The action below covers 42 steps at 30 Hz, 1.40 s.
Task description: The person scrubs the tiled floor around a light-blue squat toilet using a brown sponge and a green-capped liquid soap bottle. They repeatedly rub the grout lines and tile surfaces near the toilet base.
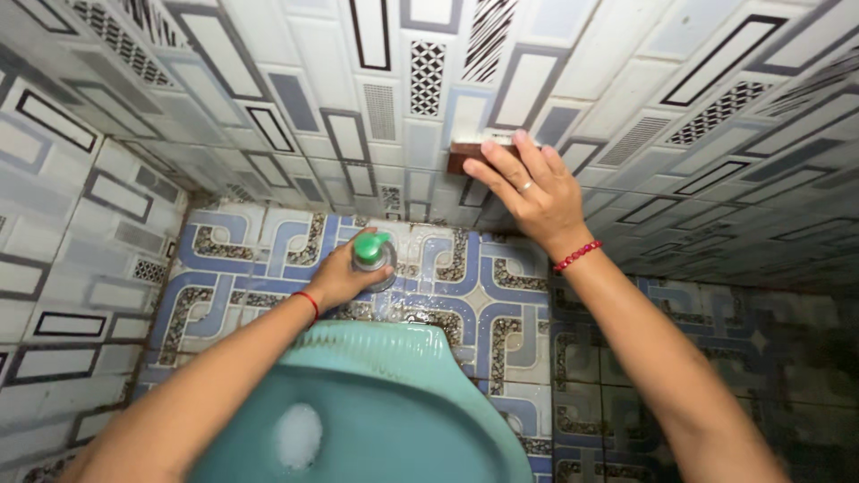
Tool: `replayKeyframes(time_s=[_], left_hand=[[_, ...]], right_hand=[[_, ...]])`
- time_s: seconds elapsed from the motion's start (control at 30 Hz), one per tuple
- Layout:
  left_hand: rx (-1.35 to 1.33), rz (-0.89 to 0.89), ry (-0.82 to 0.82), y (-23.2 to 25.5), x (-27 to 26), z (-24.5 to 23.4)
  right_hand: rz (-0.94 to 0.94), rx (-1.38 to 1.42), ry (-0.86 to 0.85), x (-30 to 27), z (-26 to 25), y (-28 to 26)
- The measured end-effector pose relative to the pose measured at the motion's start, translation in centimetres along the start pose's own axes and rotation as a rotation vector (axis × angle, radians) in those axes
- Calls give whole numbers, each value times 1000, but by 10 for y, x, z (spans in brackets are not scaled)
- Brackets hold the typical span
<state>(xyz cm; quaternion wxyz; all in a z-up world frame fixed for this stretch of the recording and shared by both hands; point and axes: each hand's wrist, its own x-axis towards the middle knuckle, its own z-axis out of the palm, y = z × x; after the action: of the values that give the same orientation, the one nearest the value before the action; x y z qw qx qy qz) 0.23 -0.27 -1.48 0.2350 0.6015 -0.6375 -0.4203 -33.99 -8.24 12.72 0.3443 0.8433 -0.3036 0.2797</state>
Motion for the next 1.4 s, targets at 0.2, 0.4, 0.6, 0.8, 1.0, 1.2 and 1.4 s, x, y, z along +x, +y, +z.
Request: replayKeyframes(time_s=[0.2,0.4,0.6,0.8,1.0,1.2,1.4], left_hand=[[-27,5,15,1,-5,1],[-84,-6,162,5,-15,15],[-87,-46,288,6,-23,29],[-14,-67,312,4,-26,23],[64,-36,230,-1,-28,8],[160,-13,-18,-2,-33,-34],[293,-64,-162,13,-24,-49]], right_hand=[[-137,-60,-181,-33,23,-22],[-192,18,-224,-55,40,-29],[-260,64,-318,-78,38,-25],[-145,89,-310,-78,20,-10],[-46,-37,-9,-31,-2,-2],[-1,-140,116,22,-9,2],[-225,-74,101,38,8,4]])
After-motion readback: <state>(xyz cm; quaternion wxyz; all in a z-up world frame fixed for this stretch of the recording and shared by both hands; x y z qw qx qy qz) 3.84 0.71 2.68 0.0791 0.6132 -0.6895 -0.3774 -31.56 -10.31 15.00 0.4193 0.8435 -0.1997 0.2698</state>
